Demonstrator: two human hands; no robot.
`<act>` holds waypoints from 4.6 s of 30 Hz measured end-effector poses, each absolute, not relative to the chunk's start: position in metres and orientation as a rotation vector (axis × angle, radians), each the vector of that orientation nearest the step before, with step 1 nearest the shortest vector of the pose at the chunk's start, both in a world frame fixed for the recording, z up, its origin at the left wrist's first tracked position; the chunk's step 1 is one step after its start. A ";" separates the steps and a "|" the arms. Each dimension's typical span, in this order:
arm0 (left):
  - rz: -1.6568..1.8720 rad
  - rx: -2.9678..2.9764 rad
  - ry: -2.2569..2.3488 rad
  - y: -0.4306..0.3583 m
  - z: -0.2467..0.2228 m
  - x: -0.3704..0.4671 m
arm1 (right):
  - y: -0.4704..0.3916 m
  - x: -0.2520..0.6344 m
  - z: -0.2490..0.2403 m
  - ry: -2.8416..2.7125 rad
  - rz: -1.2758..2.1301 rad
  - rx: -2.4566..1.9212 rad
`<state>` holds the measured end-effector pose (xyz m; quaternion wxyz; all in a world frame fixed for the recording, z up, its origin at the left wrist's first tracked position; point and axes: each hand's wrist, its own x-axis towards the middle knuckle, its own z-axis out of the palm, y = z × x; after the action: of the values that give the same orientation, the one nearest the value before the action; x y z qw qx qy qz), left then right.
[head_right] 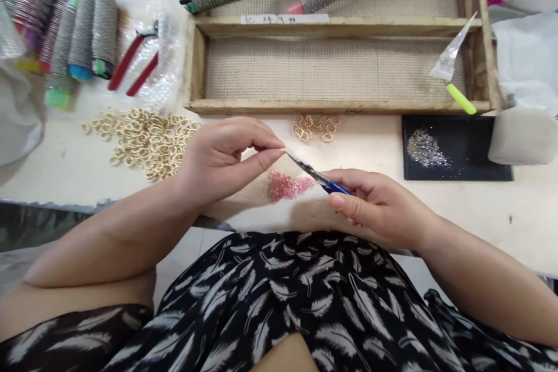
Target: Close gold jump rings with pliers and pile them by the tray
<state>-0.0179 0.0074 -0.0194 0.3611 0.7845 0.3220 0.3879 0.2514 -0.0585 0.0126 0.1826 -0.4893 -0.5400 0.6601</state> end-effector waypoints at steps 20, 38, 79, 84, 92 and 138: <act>1.117 2.068 0.733 0.011 -0.024 -0.025 | -0.060 0.258 0.010 -1.342 2.067 -1.316; 1.196 2.434 0.639 0.008 -0.025 -0.018 | -0.060 0.255 0.010 -1.314 2.085 -1.340; 1.061 2.982 1.039 -0.009 -0.028 -0.008 | -0.073 0.241 0.004 -1.190 2.060 -1.424; 1.088 3.000 1.065 -0.010 -0.025 -0.004 | -0.074 0.241 0.004 -1.213 2.023 -1.462; 1.065 2.826 1.028 -0.003 -0.024 -0.018 | -0.073 0.243 0.008 -1.206 2.016 -1.388; 1.045 3.054 1.068 -0.009 -0.027 -0.004 | -0.072 0.230 0.004 -1.676 1.554 -1.472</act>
<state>-0.0042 -0.0094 -0.0271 -0.1288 0.8907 0.3115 0.3048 0.2297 -0.0723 0.0038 0.2098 -0.5294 -0.6026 0.5590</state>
